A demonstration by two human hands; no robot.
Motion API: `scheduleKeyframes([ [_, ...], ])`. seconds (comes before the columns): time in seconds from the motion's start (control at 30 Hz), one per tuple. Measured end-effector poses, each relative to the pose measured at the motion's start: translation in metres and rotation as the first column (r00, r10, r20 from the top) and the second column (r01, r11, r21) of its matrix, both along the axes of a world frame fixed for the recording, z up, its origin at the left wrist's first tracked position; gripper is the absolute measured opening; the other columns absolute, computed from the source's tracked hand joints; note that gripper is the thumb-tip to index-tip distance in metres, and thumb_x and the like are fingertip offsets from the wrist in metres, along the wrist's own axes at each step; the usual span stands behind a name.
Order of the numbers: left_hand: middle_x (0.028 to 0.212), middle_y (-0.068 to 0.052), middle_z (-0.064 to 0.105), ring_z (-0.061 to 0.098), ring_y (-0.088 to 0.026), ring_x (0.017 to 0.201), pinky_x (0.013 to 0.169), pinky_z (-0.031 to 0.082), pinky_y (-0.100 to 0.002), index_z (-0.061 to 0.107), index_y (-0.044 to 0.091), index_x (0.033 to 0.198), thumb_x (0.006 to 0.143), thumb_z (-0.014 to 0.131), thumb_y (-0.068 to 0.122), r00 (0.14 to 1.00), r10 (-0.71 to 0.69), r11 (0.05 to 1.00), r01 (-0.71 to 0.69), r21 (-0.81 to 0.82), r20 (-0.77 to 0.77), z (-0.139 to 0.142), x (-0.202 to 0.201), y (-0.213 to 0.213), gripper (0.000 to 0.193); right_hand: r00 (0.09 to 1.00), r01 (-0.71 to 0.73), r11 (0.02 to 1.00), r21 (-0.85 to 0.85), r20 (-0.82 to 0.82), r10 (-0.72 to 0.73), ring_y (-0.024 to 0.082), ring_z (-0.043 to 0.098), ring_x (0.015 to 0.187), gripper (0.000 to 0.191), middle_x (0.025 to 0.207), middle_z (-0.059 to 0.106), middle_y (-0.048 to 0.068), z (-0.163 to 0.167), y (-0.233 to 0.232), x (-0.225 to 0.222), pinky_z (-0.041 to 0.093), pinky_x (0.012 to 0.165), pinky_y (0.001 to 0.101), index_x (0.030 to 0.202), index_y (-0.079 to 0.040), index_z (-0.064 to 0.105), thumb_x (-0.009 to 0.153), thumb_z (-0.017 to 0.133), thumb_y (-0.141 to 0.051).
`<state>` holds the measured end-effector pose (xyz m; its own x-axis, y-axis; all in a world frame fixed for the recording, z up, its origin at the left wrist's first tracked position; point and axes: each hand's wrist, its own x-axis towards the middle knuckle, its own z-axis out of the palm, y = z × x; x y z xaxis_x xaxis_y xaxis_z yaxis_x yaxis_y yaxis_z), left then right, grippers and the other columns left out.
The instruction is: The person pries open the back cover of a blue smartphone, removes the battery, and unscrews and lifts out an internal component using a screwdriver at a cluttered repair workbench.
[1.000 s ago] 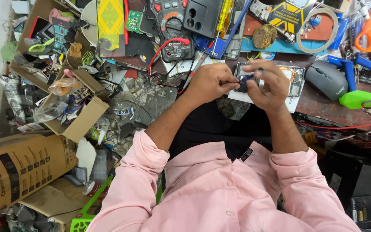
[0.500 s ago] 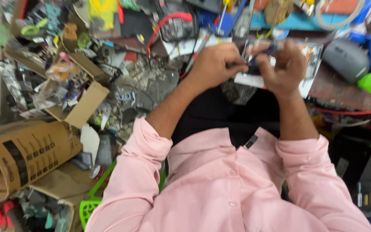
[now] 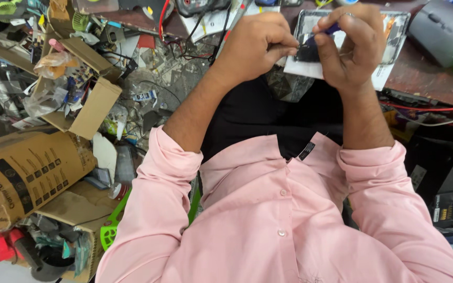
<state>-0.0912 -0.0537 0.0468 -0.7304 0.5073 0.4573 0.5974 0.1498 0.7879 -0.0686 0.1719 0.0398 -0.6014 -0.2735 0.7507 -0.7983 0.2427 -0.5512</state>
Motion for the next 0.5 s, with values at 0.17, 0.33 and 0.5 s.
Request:
scheduleKeyframes([
  [0.17, 0.086, -0.005, 0.07, 0.069, -0.022, 0.077, 0.067, 0.053, -0.033, 0.078, 0.005, 0.093, 0.087, 0.086, 0.009, 1.0, 0.021, 1.0, -0.02, -0.024, 0.021, -0.002, 0.0, 0.001, 0.011, 0.981, 0.031, 0.972, -0.231, 0.193, 0.014, 0.022, 0.064, 0.093, 0.063, 0.124, 0.056, 0.017, -0.015, 0.004, 0.01, 0.064, 0.083, 0.035, 0.163, -0.02, 0.026, 0.113, 0.057, 0.004],
  [0.33, 0.087, -0.004, 0.071, 0.069, -0.021, 0.076, 0.067, 0.053, -0.033, 0.078, 0.006, 0.093, 0.088, 0.086, 0.011, 0.998, 0.063, 0.998, -0.062, -0.026, 0.026, -0.006, 0.002, 0.003, 0.011, 0.978, 0.091, 0.98, -0.178, 0.202, -0.054, 0.022, 0.065, 0.095, 0.062, 0.127, 0.055, 0.016, -0.022, 0.007, 0.013, 0.065, 0.082, 0.0352, 0.163, -0.017, 0.028, 0.113, 0.057, 0.005],
  [0.5, 0.087, -0.003, 0.07, 0.069, -0.022, 0.077, 0.068, 0.053, -0.033, 0.078, 0.008, 0.092, 0.087, 0.085, 0.015, 0.994, 0.111, 0.992, -0.111, -0.057, -0.003, -0.003, 0.005, 0.006, 0.011, 0.984, 0.078, 0.987, -0.142, 0.17, -0.053, 0.022, 0.065, 0.095, 0.061, 0.127, 0.054, 0.017, -0.018, 0.005, 0.01, 0.064, 0.08, 0.0335, 0.163, -0.016, 0.031, 0.113, 0.059, 0.005],
])
